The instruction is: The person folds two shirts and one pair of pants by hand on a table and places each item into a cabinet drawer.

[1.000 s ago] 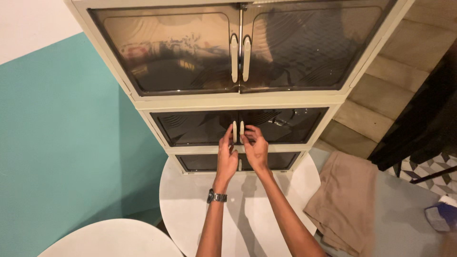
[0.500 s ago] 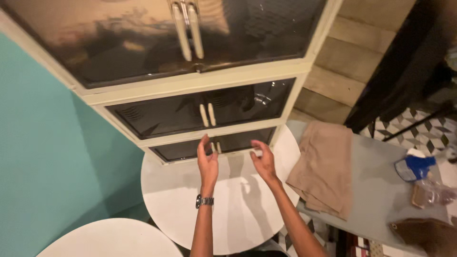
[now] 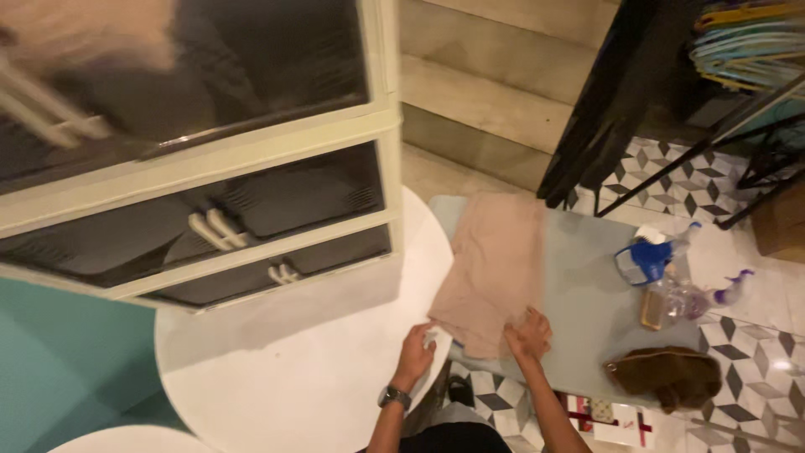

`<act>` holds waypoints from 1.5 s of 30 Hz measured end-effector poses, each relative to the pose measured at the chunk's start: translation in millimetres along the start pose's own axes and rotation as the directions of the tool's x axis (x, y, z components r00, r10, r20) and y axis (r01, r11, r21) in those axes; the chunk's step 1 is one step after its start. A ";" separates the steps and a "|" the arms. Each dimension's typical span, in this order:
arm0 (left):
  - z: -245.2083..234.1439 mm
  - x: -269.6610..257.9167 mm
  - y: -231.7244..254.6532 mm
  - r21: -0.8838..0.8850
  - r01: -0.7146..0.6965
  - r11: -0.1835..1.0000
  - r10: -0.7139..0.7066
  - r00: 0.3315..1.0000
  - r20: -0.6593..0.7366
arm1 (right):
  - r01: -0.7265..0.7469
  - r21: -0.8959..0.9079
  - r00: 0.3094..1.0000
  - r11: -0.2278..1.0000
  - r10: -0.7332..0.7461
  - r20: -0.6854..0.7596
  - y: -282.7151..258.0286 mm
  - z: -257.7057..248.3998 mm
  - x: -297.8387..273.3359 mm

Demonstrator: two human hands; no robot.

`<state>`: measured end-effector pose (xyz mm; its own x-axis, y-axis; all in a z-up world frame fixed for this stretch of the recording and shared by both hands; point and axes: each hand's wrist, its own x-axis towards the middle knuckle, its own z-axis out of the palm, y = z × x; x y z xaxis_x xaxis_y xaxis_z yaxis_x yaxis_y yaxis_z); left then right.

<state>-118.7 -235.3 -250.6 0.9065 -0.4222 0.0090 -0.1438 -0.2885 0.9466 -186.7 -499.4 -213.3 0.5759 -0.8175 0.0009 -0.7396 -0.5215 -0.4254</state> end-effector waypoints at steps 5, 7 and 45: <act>85.5 -3.2 33.8 0.191 -0.152 0.970 0.114 0.974 0.198 | -0.185 0.238 0.945 0.954 0.105 0.311 48.8 -4.4 37.2; 110.4 -4.7 58.8 0.258 -0.150 0.954 0.092 0.970 0.224 | -0.313 0.419 0.874 0.852 0.085 0.478 57.8 2.8 46.1; -25.2 -63.4 77.8 -0.806 -0.233 0.545 -0.590 0.577 -0.565 | 0.718 -0.046 0.522 0.695 -0.493 0.696 30.0 -3.9 56.1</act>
<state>-177.4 -209.3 -169.4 0.8319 0.4127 -0.3709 0.0305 0.6335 0.7731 -177.9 -561.8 -222.5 0.9077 0.0004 -0.4195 -0.1166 -0.9604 -0.2531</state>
